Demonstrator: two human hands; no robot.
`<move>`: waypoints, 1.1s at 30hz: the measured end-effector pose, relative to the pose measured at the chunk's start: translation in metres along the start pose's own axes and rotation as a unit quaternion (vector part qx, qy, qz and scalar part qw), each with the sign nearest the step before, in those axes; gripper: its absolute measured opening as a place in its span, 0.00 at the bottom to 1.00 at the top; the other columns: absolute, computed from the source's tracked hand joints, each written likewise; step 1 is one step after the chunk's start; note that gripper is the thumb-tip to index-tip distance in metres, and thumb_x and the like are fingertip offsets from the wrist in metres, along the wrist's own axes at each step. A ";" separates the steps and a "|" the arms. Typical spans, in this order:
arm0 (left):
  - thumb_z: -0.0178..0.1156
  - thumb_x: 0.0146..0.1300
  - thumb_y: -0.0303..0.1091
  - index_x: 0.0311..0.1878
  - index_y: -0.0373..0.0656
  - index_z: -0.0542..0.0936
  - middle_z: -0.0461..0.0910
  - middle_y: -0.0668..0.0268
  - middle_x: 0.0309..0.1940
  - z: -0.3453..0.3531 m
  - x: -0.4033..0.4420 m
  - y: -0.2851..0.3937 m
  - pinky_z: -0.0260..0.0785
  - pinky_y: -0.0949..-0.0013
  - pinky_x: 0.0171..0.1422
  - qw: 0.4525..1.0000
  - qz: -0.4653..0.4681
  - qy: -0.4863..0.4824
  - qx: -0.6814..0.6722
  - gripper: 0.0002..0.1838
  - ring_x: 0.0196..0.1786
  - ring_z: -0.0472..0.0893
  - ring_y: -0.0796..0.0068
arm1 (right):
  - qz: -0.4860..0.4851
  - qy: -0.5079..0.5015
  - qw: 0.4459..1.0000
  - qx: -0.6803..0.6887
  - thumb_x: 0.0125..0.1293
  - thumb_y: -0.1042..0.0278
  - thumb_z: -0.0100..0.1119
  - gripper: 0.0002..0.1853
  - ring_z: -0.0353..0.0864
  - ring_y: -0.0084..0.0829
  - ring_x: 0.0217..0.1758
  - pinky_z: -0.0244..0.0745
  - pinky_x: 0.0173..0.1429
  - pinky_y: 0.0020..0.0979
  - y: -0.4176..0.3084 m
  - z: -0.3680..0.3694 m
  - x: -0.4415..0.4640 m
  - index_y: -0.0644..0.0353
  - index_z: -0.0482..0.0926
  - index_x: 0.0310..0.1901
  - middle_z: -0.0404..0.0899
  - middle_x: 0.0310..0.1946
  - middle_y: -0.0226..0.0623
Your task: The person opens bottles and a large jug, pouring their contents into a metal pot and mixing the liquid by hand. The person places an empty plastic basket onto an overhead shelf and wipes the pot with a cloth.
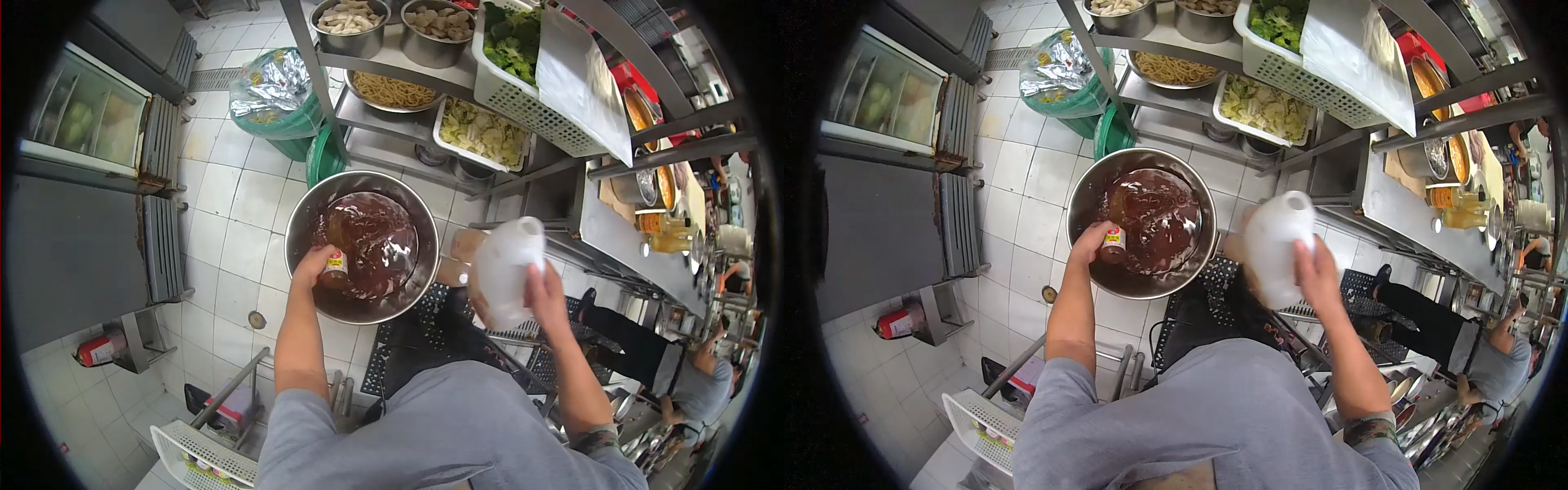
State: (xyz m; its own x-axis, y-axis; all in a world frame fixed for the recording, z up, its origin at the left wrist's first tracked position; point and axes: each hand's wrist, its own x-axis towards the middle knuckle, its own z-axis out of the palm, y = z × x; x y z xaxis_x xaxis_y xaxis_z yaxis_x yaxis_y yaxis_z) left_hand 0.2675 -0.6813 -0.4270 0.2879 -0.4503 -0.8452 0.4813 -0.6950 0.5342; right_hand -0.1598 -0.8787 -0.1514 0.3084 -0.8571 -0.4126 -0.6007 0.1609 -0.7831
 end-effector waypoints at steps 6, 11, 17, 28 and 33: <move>0.63 0.64 0.47 0.50 0.44 0.80 0.84 0.60 0.42 -0.007 -0.024 0.011 0.82 0.56 0.49 0.969 -0.080 -0.060 -0.227 0.18 0.46 0.85 0.62 | -0.021 0.200 0.958 0.204 0.81 0.48 0.46 0.21 0.65 0.20 0.16 0.63 0.22 0.24 0.001 -0.085 -0.037 0.55 0.69 0.34 0.64 0.17 0.25; 0.60 0.67 0.46 0.47 0.48 0.80 0.83 0.64 0.45 0.005 -0.041 0.013 0.82 0.57 0.50 0.928 -0.074 -0.080 -0.356 0.14 0.47 0.83 0.65 | -0.073 0.365 0.883 0.286 0.80 0.47 0.50 0.18 0.59 0.18 0.16 0.58 0.20 0.23 -0.023 -0.158 -0.060 0.52 0.70 0.36 0.62 0.19 0.22; 0.58 0.69 0.44 0.48 0.46 0.79 0.83 0.66 0.45 0.020 -0.076 0.022 0.84 0.60 0.53 0.932 -0.073 -0.028 -0.355 0.13 0.48 0.83 0.67 | -0.173 0.493 0.769 0.369 0.80 0.50 0.50 0.17 0.63 0.17 0.20 0.62 0.22 0.23 -0.026 -0.214 -0.021 0.51 0.67 0.36 0.65 0.22 0.23; 0.62 0.63 0.55 0.50 0.44 0.80 0.83 0.61 0.45 0.003 -0.100 0.026 0.87 0.60 0.47 0.950 -0.067 0.025 -0.304 0.24 0.43 0.86 0.57 | -0.149 0.593 0.732 0.302 0.79 0.54 0.51 0.16 0.72 0.23 0.23 0.72 0.27 0.28 0.011 -0.252 0.118 0.59 0.66 0.41 0.71 0.25 0.30; 0.62 0.64 0.49 0.52 0.44 0.78 0.83 0.61 0.47 0.043 -0.151 0.050 0.87 0.61 0.47 0.954 -0.039 0.033 -0.297 0.21 0.45 0.85 0.60 | -0.105 0.571 0.770 0.264 0.78 0.54 0.52 0.18 0.83 0.39 0.28 0.76 0.34 0.40 0.002 -0.262 0.112 0.63 0.67 0.42 0.79 0.25 0.43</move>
State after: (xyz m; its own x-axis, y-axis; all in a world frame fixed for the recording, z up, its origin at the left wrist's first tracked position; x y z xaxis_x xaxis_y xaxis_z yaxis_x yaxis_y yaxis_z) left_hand 0.2123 -0.6720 -0.2721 0.2737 -0.3606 -0.8916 0.8816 -0.2765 0.3825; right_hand -0.3198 -1.1031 -0.0770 -0.6729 -0.7143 0.1923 -0.1501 -0.1227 -0.9810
